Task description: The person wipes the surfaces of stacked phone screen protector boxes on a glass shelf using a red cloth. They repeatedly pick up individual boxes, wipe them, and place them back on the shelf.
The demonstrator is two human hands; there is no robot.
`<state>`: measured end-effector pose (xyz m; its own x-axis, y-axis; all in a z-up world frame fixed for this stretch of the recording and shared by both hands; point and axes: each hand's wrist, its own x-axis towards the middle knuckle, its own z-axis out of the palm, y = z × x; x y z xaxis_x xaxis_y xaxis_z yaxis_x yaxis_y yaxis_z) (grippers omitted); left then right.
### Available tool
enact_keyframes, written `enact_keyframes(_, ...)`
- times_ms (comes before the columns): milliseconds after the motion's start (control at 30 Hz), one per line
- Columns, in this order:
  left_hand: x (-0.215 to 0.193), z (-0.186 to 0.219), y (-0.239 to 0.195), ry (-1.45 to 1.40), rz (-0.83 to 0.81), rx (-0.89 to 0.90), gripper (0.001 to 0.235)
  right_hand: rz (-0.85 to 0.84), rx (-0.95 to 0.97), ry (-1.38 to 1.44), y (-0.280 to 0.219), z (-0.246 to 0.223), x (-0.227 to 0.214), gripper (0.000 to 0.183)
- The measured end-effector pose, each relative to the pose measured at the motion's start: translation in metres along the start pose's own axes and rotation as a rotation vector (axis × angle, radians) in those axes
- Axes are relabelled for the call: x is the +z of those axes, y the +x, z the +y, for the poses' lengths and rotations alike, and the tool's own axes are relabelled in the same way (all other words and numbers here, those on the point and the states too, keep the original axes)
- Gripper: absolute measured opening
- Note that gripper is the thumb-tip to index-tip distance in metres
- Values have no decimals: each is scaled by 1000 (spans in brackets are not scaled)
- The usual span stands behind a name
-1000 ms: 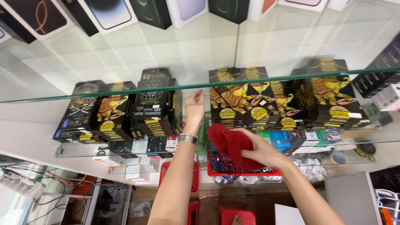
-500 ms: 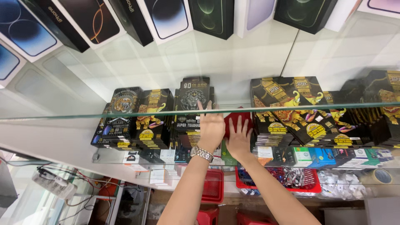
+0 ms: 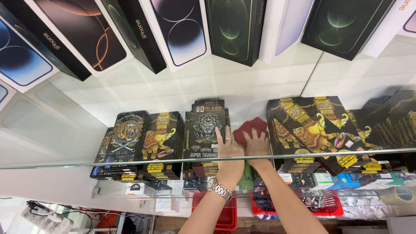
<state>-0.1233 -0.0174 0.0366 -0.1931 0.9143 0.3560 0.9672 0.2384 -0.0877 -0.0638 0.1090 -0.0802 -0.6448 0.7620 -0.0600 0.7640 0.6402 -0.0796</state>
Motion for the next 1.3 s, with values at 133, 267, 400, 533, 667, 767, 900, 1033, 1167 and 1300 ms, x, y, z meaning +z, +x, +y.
enact_keyframes(133,1,-3,3,8,-93,-5,30,14,44,63,-50,-9,10,72)
enact_keyframes(267,4,1,2,53,-35,-1,34,138,-64,47,2,-4,10,73)
enact_keyframes(400,1,-4,3,80,-25,9,36,155,-106,198,36,0,10,62)
enact_keyframes(533,4,-2,0,-7,-129,-10,29,165,-55,236,-67,0,38,65)
enact_keyframes(667,4,-3,2,-54,-3,-1,29,263,-60,106,-58,-3,31,66)
enact_keyframes(767,6,-4,1,-25,53,-6,30,199,-39,186,10,5,16,66)
enact_keyframes(900,6,-5,1,-136,81,-6,27,353,-77,157,6,6,24,63)
enact_keyframes(1033,8,-7,1,-134,13,-9,28,314,-63,160,-97,3,45,65)
enact_keyframes(1167,16,-7,1,-139,73,-4,33,154,-3,170,-100,-1,42,64)
enact_keyframes(1300,28,-6,-2,-130,94,8,34,427,-166,124,-38,6,31,62)
